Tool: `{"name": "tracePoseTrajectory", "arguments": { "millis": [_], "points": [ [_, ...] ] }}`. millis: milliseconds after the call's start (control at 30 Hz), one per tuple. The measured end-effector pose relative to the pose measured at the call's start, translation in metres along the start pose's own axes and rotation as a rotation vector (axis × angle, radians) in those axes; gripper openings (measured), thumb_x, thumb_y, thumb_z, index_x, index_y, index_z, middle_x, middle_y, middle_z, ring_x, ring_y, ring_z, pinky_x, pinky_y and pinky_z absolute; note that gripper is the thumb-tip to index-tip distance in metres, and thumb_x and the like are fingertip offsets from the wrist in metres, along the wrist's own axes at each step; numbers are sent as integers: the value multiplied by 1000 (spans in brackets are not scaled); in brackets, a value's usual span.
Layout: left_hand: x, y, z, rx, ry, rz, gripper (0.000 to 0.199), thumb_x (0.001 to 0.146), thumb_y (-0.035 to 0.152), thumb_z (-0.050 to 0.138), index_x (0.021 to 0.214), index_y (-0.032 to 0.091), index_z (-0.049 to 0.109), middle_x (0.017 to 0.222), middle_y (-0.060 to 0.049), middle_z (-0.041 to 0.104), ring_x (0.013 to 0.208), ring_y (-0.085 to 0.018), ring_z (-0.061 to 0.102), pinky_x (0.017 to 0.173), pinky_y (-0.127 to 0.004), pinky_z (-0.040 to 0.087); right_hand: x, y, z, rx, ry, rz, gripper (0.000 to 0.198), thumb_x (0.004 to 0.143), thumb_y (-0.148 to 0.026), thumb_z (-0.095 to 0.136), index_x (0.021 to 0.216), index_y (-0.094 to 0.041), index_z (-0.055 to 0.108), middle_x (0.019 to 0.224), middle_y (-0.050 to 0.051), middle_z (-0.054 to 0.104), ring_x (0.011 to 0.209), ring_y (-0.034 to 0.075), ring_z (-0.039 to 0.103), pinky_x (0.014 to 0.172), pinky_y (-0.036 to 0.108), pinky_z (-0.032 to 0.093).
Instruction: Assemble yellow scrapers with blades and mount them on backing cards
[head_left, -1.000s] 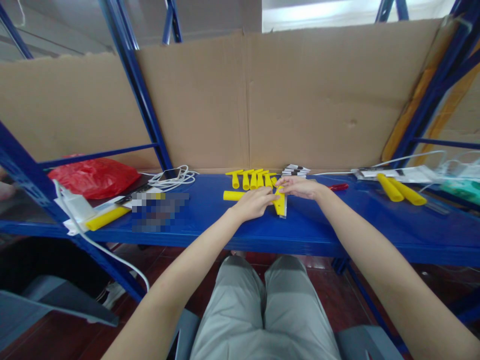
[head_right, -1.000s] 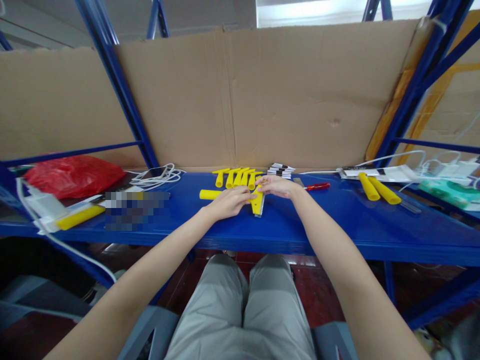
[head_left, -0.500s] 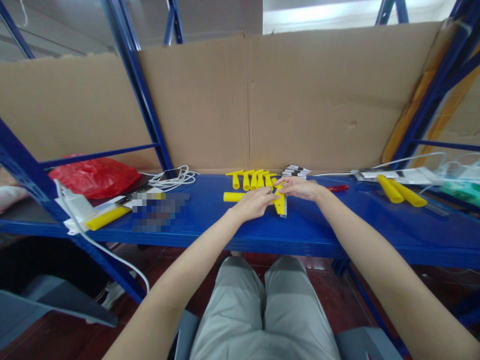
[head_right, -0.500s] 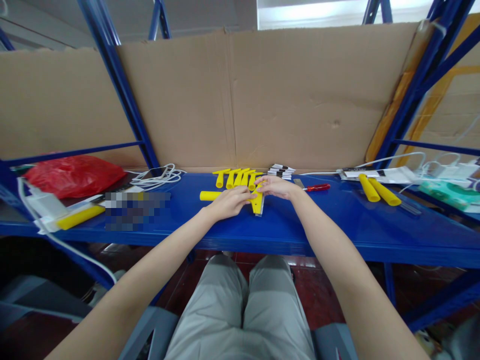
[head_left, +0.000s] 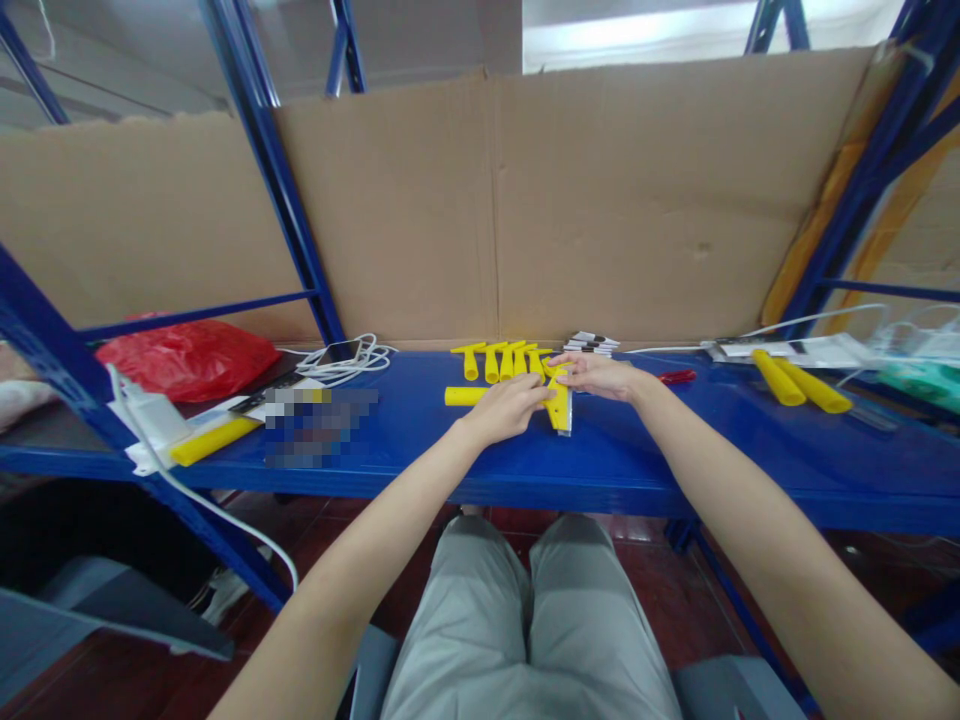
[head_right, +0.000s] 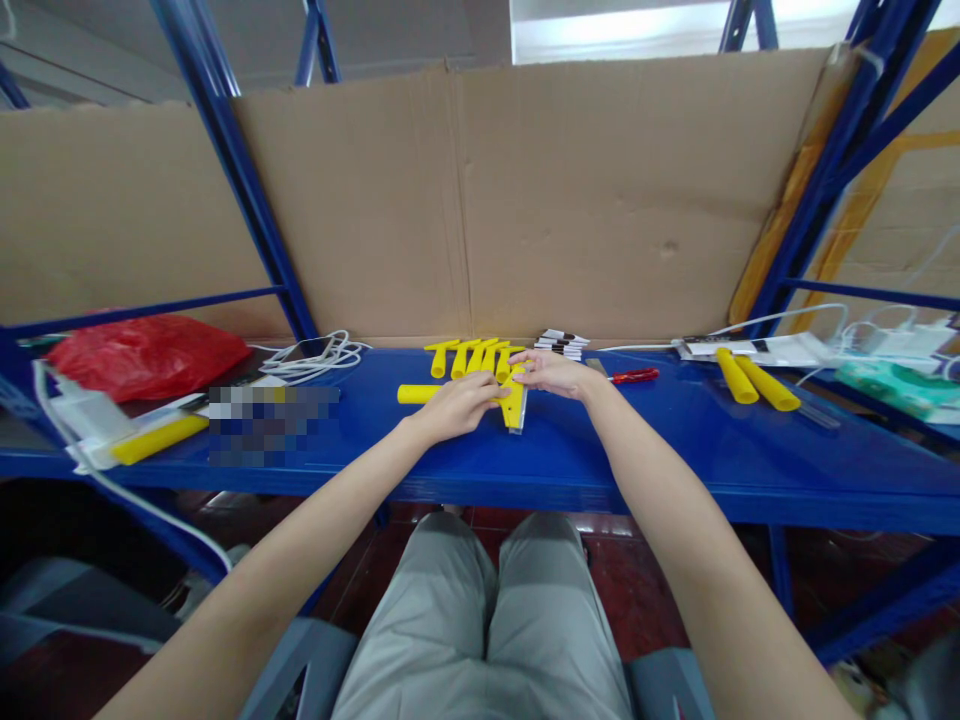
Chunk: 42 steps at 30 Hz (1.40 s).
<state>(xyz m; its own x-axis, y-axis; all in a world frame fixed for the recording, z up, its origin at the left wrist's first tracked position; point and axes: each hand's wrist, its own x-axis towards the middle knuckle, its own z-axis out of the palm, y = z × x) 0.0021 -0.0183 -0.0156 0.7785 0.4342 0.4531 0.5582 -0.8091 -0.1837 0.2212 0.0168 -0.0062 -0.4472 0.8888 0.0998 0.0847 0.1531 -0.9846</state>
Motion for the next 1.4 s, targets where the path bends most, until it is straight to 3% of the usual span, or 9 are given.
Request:
{"name": "tracePoseTrajectory", "arguments": {
  "millis": [133, 300, 433, 633, 767, 967, 1133, 1400],
  "points": [
    [0, 0, 0, 13, 0, -19, 26, 92, 18, 43, 110, 18, 63, 100, -8, 60, 98, -19, 58, 79, -29, 48, -4, -3, 2, 38, -51, 54, 52, 70, -9, 72, 117, -21, 54, 94, 2, 68, 89, 13, 65, 92, 31, 50],
    [0, -2, 0, 17, -26, -36, 26, 92, 17, 43, 110, 16, 61, 101, -9, 61, 99, -21, 59, 81, -31, 48, -3, 0, 7, 29, -58, 89, 71, 70, -4, 69, 133, -22, 42, 88, 0, 68, 79, 12, 67, 82, 29, 55],
    [0, -3, 3, -24, -40, -76, 28, 91, 17, 44, 117, 17, 55, 114, -10, 62, 109, -21, 57, 87, -32, 48, 2, 5, 8, 11, -47, 60, 74, 71, -6, 70, 136, -22, 37, 90, 2, 70, 77, 13, 68, 80, 29, 56],
    [0, -2, 8, -30, -138, -179, 48, 91, 21, 47, 137, 14, 35, 129, -16, 57, 115, -24, 58, 90, -34, 47, 7, 11, 12, 29, -16, 71, 77, 70, -2, 68, 137, -19, 34, 96, 6, 70, 78, 15, 69, 76, 31, 58],
    [0, -1, 9, 10, -158, -163, 44, 92, 21, 45, 135, 16, 38, 130, -14, 57, 116, -23, 57, 92, -33, 47, 9, 12, 13, 34, 1, 68, 80, 69, -1, 70, 138, -17, 34, 91, 5, 71, 75, 15, 69, 75, 30, 58],
    [1, 0, 12, 86, -112, -128, 39, 92, 12, 37, 130, 13, 44, 125, -15, 59, 115, -21, 57, 93, -34, 47, 6, 7, 17, 62, -7, 55, 74, 69, -4, 71, 134, -18, 38, 88, 3, 71, 74, 14, 68, 74, 29, 58],
    [2, 1, 7, 155, -78, -129, 34, 90, 7, 35, 119, 12, 52, 110, -14, 64, 106, -21, 61, 89, -34, 49, 5, 1, 21, 123, -25, 44, 53, 71, -6, 70, 119, -18, 53, 95, 5, 70, 74, 11, 67, 71, 24, 57],
    [4, 6, 0, 197, -111, -193, 34, 91, 7, 35, 119, 10, 53, 110, -14, 63, 103, -23, 62, 86, -35, 50, 7, 2, 24, 181, -44, 38, 42, 69, -7, 71, 108, -19, 60, 95, 4, 70, 77, 11, 66, 73, 24, 56]
  ]
}}
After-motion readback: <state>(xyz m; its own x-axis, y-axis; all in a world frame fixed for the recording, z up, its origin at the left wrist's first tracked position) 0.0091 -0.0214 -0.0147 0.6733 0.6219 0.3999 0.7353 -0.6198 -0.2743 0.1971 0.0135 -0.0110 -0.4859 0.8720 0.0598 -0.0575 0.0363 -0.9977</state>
